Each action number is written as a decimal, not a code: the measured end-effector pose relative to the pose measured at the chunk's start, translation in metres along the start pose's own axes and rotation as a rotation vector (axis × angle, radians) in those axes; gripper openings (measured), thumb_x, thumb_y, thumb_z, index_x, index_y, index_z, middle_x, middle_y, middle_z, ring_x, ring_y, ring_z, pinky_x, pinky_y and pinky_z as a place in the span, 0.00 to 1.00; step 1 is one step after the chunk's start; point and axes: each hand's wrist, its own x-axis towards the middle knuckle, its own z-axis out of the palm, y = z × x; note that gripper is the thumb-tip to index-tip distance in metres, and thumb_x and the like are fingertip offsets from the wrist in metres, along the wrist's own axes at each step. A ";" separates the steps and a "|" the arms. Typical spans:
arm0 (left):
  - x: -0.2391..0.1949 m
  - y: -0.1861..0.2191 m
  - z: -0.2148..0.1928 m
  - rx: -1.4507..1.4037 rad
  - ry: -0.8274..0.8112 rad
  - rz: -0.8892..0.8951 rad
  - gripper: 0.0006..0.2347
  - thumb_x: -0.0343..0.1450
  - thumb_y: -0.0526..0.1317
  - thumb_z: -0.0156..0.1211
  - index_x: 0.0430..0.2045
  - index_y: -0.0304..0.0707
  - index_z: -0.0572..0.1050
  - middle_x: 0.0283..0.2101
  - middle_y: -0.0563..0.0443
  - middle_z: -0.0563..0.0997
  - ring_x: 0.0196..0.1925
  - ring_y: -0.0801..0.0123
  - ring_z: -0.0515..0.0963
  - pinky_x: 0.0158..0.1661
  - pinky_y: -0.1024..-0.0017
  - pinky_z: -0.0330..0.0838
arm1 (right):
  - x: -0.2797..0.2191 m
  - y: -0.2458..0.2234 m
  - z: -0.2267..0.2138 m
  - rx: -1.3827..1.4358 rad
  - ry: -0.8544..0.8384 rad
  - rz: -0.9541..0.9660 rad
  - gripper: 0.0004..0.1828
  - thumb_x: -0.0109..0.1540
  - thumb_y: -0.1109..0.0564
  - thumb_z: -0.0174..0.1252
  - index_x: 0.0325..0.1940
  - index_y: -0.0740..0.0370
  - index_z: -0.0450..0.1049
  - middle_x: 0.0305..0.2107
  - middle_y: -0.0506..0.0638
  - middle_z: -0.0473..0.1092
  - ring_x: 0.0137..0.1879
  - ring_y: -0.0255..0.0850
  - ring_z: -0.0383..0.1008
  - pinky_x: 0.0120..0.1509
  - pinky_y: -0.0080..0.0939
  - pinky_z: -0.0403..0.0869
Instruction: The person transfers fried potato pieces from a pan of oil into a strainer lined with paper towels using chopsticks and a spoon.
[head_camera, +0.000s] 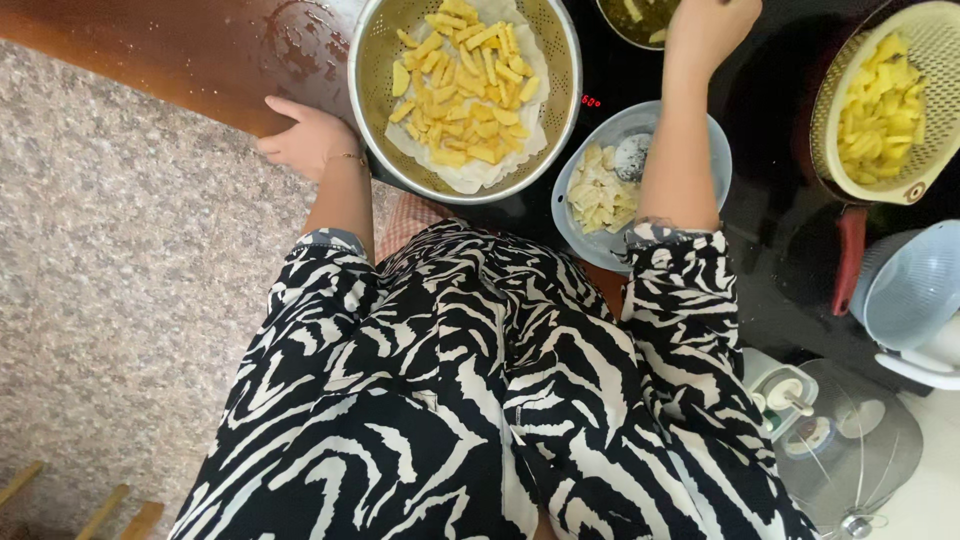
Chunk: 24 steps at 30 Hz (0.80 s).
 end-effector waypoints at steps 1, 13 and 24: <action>-0.002 0.002 -0.003 0.006 -0.016 0.002 0.40 0.69 0.70 0.34 0.67 0.36 0.63 0.68 0.34 0.73 0.59 0.37 0.82 0.52 0.43 0.76 | -0.002 -0.011 -0.004 0.053 -0.020 -0.013 0.18 0.56 0.64 0.61 0.23 0.51 0.57 0.20 0.40 0.57 0.31 0.34 0.54 0.33 0.45 0.58; -0.006 0.005 -0.009 0.006 -0.047 -0.009 0.40 0.69 0.69 0.34 0.69 0.38 0.62 0.67 0.34 0.73 0.60 0.37 0.82 0.50 0.40 0.76 | 0.013 -0.001 -0.017 0.259 -0.016 0.106 0.08 0.56 0.67 0.66 0.31 0.56 0.76 0.24 0.49 0.77 0.31 0.37 0.76 0.35 0.41 0.77; -0.004 0.002 -0.004 0.009 -0.016 0.004 0.39 0.69 0.70 0.34 0.67 0.38 0.63 0.64 0.34 0.75 0.58 0.35 0.82 0.51 0.40 0.75 | 0.026 -0.028 -0.126 0.224 -0.174 -0.132 0.15 0.76 0.58 0.58 0.35 0.58 0.64 0.21 0.52 0.70 0.31 0.42 0.92 0.38 0.41 0.80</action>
